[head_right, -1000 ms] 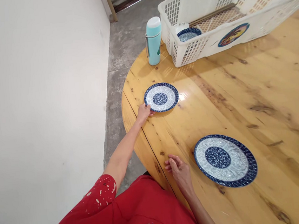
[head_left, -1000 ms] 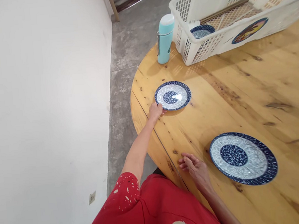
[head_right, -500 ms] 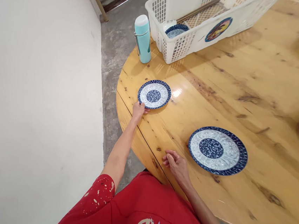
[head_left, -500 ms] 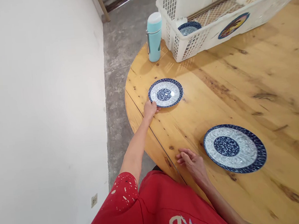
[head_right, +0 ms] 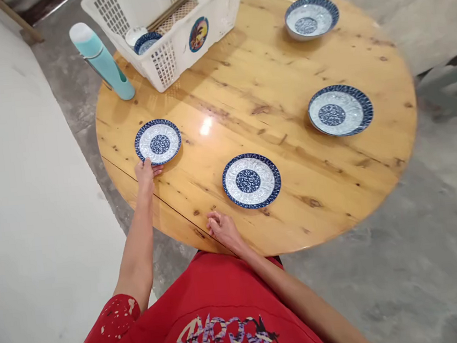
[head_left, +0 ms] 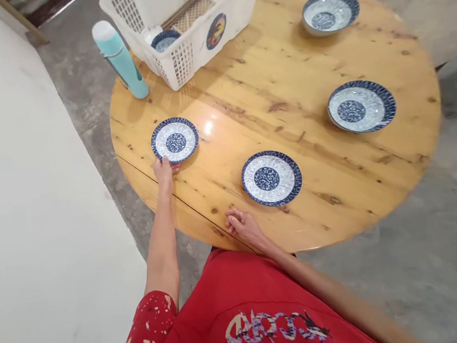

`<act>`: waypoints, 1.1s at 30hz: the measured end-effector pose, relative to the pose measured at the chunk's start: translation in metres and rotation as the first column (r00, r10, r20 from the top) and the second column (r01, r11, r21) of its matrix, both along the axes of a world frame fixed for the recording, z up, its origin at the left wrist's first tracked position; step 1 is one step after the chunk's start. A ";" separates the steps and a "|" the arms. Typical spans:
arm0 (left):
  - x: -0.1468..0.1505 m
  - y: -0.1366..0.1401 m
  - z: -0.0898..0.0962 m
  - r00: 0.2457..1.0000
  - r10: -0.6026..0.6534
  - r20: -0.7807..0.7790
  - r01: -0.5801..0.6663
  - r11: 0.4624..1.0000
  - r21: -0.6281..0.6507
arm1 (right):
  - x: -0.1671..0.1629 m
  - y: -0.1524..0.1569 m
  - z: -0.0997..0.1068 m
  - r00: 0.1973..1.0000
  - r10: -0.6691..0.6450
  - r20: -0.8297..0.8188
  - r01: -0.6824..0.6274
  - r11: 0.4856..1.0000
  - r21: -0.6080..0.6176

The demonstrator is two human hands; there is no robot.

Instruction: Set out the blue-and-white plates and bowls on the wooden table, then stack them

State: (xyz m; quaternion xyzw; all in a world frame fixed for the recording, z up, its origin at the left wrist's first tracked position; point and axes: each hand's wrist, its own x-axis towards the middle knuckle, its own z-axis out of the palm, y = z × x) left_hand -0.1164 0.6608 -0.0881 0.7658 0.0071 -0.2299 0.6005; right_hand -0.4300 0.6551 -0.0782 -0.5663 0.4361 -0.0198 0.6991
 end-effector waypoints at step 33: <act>-0.240 0.028 0.048 0.949 -0.099 0.299 0.039 0.978 0.203 | -0.314 -0.096 -0.007 0.787 -0.607 -0.111 0.600 0.794 -0.095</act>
